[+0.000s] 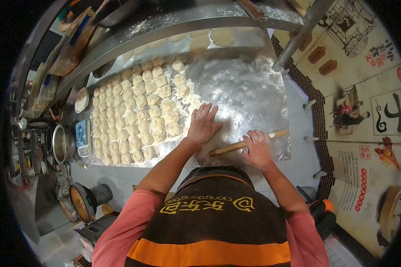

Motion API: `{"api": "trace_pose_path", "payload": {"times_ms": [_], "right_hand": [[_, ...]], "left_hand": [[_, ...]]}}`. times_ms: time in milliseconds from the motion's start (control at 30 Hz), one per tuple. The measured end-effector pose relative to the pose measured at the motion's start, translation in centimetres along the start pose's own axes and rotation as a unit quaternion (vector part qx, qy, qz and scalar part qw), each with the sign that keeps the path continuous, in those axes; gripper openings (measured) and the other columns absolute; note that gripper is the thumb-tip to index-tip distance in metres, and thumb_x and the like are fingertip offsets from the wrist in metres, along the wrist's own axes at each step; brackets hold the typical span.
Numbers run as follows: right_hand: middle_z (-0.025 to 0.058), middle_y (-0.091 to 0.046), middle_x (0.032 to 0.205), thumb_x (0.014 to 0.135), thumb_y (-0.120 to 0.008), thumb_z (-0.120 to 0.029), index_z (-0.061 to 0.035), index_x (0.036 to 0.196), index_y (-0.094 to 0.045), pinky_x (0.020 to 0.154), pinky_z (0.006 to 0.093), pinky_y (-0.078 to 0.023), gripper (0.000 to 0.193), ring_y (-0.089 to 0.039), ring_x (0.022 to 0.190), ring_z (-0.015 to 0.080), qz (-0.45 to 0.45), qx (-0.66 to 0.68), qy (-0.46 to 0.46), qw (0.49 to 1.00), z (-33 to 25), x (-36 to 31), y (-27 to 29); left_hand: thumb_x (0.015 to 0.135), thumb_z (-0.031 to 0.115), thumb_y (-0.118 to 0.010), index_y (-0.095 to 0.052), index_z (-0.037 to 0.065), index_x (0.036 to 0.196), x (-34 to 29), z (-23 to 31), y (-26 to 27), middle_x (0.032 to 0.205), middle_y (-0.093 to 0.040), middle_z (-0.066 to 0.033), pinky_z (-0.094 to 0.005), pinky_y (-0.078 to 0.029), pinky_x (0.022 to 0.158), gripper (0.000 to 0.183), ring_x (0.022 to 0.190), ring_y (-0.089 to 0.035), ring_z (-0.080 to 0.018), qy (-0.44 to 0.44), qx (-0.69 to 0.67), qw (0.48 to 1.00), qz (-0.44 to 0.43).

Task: The person repeatedly flattens small dough balls into thin circular discs using a rolling pin on a floured stainless steel countertop. The person arranges the flattened discs in rows on the counter.

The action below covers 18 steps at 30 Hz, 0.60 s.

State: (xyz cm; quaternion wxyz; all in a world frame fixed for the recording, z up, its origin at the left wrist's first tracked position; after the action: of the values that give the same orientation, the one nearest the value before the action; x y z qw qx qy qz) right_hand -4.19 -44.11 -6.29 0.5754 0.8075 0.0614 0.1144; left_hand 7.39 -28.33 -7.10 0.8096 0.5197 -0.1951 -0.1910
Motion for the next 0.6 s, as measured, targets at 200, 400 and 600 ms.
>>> {"api": "trace_pose_path", "payload": {"times_ms": [200, 400, 600], "right_hand": [[0.0131, -0.05, 0.116, 0.071, -0.06, -0.021, -0.0065, 0.11, -0.058, 0.101, 0.0512, -0.029, 0.042, -0.043, 0.118, 0.0324, 0.013, -0.012, 0.008, 1.0, -1.9, 0.9, -0.3], [0.0126, -0.049, 0.123, 0.073, -0.057, -0.018, -0.0068, 0.114, -0.057, 0.103, 0.0509, -0.028, 0.042, -0.041, 0.122, 0.0329, -0.009, -0.003, -0.006, 1.0, -3.0, 1.2, -1.6], [0.0136, -0.047, 0.128, 0.074, -0.059, -0.019, -0.0056, 0.118, -0.054, 0.104, 0.0491, -0.028, 0.047, -0.041, 0.123, 0.0333, -0.025, 0.003, 0.007, 1.0, -4.6, 1.7, -1.7]], "left_hand": [[0.081, 0.015, -0.06, -0.056, 0.002, 0.101, -1.0, -3.3, 2.2, 0.119, -0.054, -0.0178, -0.0404, -0.043, 0.093, 0.023, 0.112, -0.051, -0.0346, 0.014, -0.062, 0.997, -0.032], [0.075, 0.018, -0.068, -0.053, 0.004, 0.095, -1.3, -2.8, 3.3, 0.11, -0.055, -0.0168, -0.0412, -0.045, 0.082, 0.028, 0.102, -0.053, -0.034, 0.122, -0.127, 0.976, -0.126], [0.072, 0.022, -0.071, -0.055, 0.004, 0.1, -5.9, 2.0, 2.8, 0.099, -0.058, -0.0133, -0.0413, -0.043, 0.087, 0.037, 0.097, -0.054, -0.0322, -0.11, -0.049, 0.992, -0.048]]}}
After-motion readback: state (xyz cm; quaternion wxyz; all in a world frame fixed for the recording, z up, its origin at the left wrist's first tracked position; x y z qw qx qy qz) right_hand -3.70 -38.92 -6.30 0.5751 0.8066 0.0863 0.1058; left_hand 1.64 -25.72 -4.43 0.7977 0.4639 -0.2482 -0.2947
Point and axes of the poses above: each hand's wrist, its own x-axis towards the middle knuckle, its own y-axis out of the back of the hand, z = x × y, the point moved 9 cm from there along x, towards the middle knuckle
